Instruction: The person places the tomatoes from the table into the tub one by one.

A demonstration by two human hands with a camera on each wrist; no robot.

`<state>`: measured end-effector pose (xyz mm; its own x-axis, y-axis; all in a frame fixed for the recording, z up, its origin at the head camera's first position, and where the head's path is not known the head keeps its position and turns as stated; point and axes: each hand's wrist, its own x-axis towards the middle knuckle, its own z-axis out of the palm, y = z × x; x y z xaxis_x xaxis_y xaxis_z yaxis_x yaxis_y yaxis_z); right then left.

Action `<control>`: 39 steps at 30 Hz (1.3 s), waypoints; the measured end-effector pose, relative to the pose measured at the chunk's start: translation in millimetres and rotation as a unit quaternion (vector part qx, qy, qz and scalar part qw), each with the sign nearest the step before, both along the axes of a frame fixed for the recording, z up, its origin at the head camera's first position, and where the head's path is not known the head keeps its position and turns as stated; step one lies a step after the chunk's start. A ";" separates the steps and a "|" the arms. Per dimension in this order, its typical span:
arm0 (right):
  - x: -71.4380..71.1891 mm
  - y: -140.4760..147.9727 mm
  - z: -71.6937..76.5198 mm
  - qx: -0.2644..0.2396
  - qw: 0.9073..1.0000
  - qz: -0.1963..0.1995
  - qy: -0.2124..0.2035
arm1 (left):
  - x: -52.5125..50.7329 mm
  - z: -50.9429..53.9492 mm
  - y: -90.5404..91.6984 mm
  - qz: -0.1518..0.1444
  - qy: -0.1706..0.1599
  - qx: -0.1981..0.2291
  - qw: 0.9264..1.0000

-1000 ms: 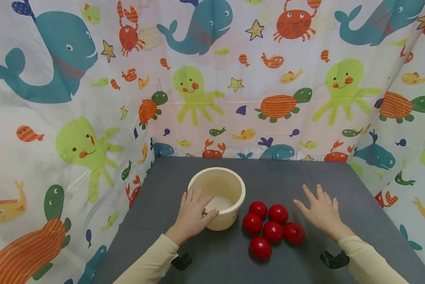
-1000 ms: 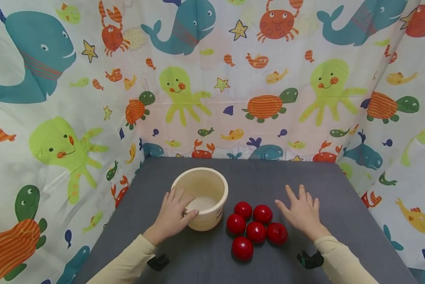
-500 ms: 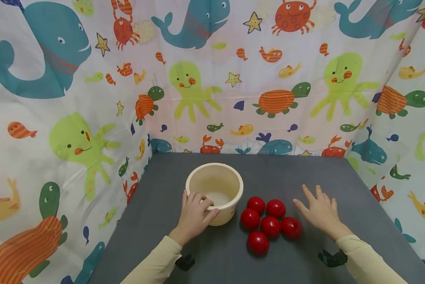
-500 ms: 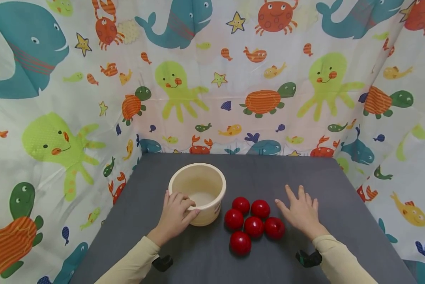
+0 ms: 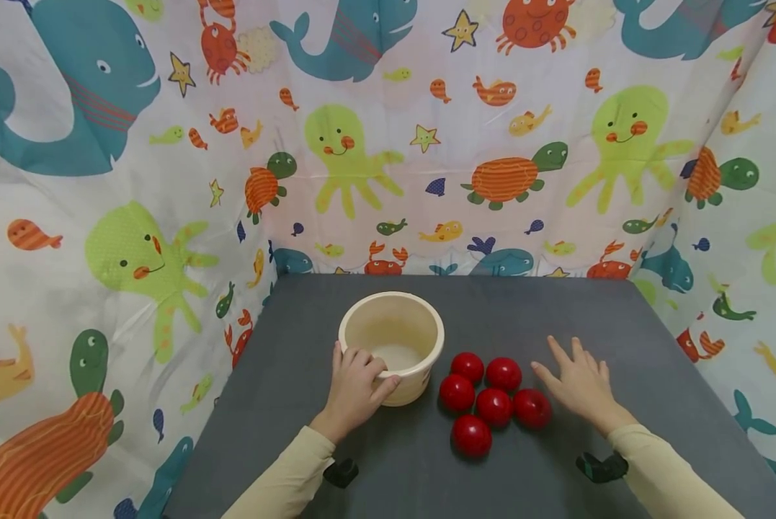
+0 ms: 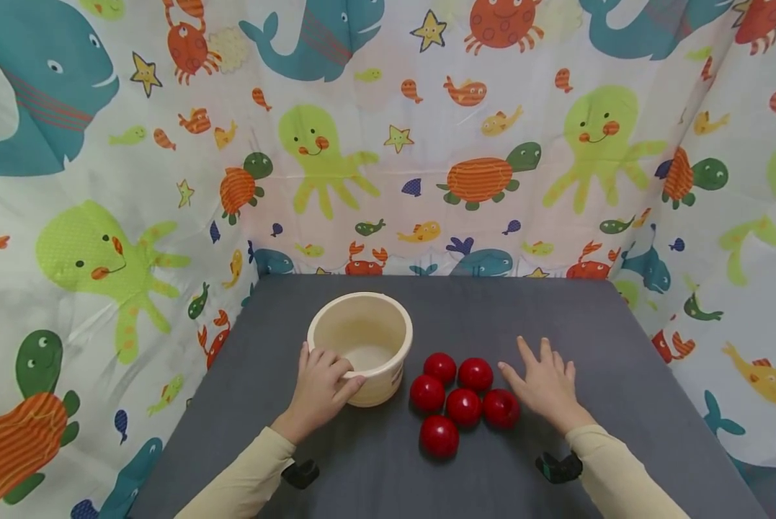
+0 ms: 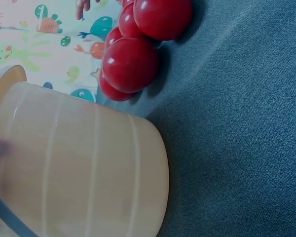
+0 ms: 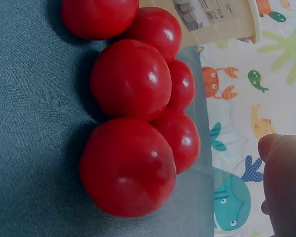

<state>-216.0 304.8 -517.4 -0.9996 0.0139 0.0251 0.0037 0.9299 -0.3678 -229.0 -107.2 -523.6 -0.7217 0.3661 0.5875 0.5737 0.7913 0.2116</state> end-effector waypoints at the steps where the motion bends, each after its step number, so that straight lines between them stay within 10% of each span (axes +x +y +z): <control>1: -0.6 -0.2 -0.7 -0.002 1.000 0.000 -0.002 | -0.5 -0.4 -0.2 -0.001 0.002 0.000 1.000; 21: 6.8 -24.4 -48.8 -0.126 0.991 0.017 -0.035 | -4.4 -7.5 0.4 -0.002 0.015 0.009 1.000; 39: 11.0 -25.3 -59.7 -0.141 0.990 -0.016 -0.002 | -3.2 -5.1 1.6 0.006 0.022 0.004 1.000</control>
